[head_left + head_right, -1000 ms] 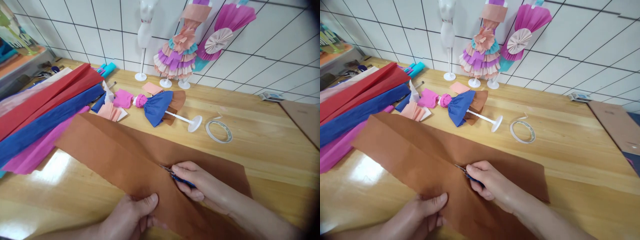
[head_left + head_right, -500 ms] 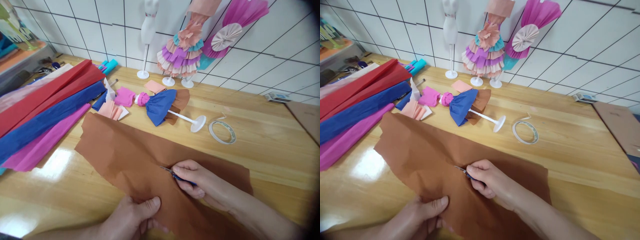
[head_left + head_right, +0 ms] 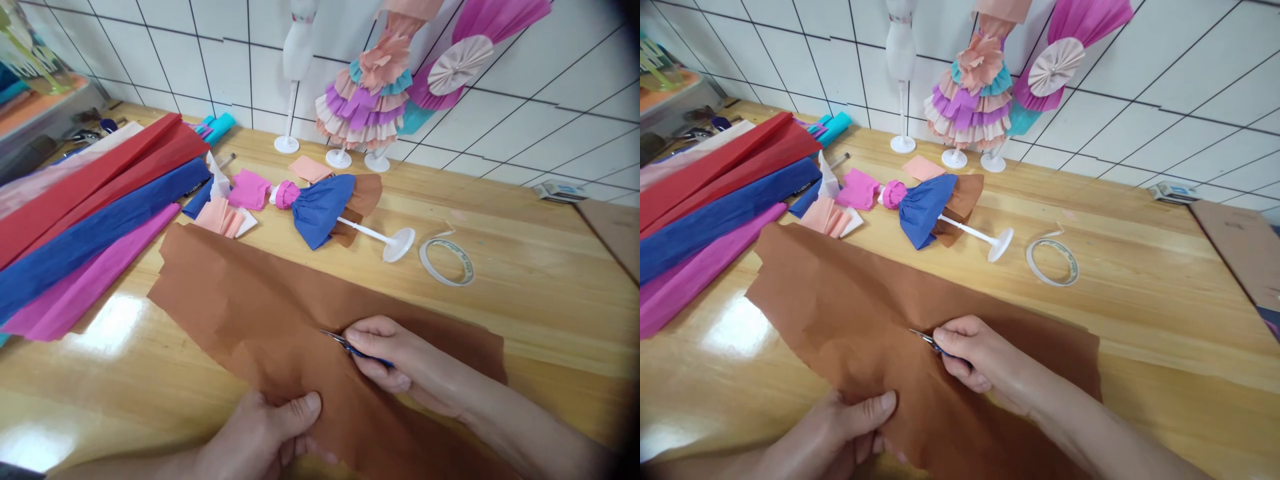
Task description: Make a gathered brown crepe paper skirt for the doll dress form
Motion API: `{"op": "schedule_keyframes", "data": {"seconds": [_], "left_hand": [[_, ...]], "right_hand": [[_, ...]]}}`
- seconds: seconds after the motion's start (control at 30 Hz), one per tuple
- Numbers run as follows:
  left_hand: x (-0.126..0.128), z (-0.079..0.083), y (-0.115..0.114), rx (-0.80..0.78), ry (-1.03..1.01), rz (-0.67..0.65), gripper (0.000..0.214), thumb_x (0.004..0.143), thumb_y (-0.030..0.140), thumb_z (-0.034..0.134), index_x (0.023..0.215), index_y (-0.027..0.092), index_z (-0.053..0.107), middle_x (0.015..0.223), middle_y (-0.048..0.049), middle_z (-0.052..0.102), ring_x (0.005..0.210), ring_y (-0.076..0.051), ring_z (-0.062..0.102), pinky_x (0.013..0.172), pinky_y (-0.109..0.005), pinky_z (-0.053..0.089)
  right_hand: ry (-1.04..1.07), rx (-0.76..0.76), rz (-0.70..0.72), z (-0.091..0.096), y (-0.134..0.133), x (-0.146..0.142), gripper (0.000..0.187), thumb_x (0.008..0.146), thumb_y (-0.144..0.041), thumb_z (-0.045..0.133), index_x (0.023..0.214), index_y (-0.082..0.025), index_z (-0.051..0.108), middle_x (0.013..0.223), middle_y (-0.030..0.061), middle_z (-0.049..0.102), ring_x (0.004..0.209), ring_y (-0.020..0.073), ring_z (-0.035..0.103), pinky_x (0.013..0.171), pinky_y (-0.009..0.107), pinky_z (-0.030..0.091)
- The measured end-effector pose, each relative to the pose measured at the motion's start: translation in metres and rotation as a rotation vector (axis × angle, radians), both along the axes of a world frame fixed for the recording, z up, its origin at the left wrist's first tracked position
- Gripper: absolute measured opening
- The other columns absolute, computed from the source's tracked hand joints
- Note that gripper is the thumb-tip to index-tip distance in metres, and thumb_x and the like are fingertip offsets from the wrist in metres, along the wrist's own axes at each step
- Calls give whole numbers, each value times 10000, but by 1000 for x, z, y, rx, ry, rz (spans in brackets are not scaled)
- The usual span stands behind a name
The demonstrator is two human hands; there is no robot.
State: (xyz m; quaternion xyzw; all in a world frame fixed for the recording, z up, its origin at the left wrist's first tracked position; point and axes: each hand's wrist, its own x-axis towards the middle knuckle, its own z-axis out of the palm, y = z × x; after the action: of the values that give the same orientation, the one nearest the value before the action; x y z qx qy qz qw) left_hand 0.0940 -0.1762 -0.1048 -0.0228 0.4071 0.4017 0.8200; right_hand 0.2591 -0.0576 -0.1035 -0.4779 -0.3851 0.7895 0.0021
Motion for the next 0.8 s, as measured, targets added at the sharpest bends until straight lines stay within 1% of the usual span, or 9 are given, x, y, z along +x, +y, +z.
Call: {"op": "schedule_keyframes", "data": {"seconds": [0.17, 0.33, 0.43, 0.57, 0.7, 0.8], "left_hand": [[0, 0, 0, -5, -47, 20, 307, 729, 273, 759, 953, 69, 713, 888, -138, 714, 845, -242, 667, 743, -314, 489], [0, 1, 0, -10, -43, 21, 370, 707, 280, 778, 1001, 71, 699, 881, -134, 717, 843, -244, 670, 741, -310, 485], [-1, 2, 0, -4, -26, 19, 385, 698, 285, 788, 1009, 79, 696, 833, -116, 715, 786, -213, 669, 727, -287, 481], [-1, 1, -1, 7, -20, 3, 328, 711, 295, 778, 940, 70, 708, 705, -85, 685, 672, -168, 640, 686, -267, 486], [0, -3, -2, 50, -15, 3, 346, 699, 334, 784, 912, 71, 711, 714, -88, 683, 643, -155, 622, 666, -264, 483], [0, -6, -3, 67, -12, -15, 335, 713, 358, 771, 841, 53, 719, 682, -101, 683, 641, -153, 627, 656, -246, 468]], "right_hand": [[-18, 33, 37, 0, 1, 0, 554, 639, -638, 681, 534, -193, 368, 399, -109, 315, 344, 3, 152, 352, 201, 47], [-31, 16, 58, 7, 2, -2, 551, 645, -633, 671, 532, -194, 357, 405, -105, 326, 341, -1, 159, 358, 206, 51], [-46, 18, 63, 9, 2, -5, 557, 638, -643, 665, 528, -195, 354, 403, -104, 329, 336, -1, 159, 357, 206, 57], [-90, 23, 49, 8, 1, -10, 558, 606, -661, 676, 565, -195, 372, 419, -103, 362, 336, -5, 169, 360, 199, 61], [-100, 14, 53, 5, 0, -17, 558, 598, -662, 683, 587, -194, 380, 427, -103, 379, 335, -7, 173, 360, 198, 53], [-91, 10, 76, 4, 1, -21, 568, 604, -668, 677, 564, -194, 367, 424, -104, 366, 334, -9, 165, 358, 201, 47]]}}
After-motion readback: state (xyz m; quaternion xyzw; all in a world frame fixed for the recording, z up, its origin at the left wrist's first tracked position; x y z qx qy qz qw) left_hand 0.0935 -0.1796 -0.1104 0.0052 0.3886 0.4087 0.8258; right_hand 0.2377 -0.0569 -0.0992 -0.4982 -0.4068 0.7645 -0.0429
